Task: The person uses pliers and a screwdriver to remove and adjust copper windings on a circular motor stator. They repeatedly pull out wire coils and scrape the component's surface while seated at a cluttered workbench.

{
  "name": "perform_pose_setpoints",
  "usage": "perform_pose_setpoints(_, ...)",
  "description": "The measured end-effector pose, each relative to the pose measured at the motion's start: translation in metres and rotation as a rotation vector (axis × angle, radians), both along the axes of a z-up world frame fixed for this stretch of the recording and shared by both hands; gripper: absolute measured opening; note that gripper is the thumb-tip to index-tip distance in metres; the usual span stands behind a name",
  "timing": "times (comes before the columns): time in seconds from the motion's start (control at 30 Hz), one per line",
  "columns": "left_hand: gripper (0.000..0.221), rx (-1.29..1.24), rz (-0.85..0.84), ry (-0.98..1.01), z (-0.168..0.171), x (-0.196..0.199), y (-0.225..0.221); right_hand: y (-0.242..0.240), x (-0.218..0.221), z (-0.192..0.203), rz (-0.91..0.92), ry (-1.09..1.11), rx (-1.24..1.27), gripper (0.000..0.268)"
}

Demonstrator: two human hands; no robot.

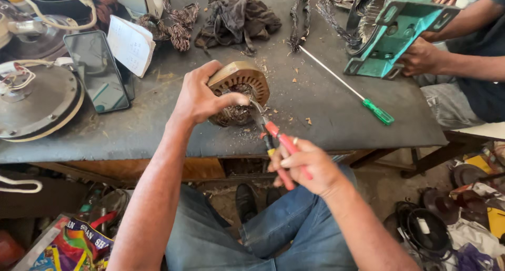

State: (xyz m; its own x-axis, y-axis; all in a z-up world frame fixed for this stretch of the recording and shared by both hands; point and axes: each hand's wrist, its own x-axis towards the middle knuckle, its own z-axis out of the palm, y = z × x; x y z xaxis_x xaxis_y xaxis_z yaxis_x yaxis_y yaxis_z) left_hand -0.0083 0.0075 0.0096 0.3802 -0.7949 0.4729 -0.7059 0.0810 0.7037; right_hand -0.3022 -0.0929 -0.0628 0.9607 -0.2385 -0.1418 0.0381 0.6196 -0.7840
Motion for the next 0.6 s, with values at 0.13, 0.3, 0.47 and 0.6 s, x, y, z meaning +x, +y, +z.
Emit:
perform_pose_setpoints(0.13,0.054,0.097,0.12,-0.054,0.009,-0.011,-0.003,0.02,0.004,-0.001,-0.089,0.157,-0.062,0.03)
perform_pose_setpoints(0.3,0.039,0.049,0.095,-0.056,0.01,-0.016,-0.009,0.009,-0.007,-0.001,0.001,0.012,0.149,0.049)
perform_pose_setpoints(0.47,0.03,-0.038,0.102,-0.144,0.004,-0.025,-0.018,0.003,-0.012,-0.022,0.058,-0.207,0.309,0.011)
perform_pose_setpoints(0.6,0.029,-0.034,0.136,-0.168,0.003,-0.026,-0.02,0.011,-0.009,-0.032,-0.045,-0.121,0.305,0.014)
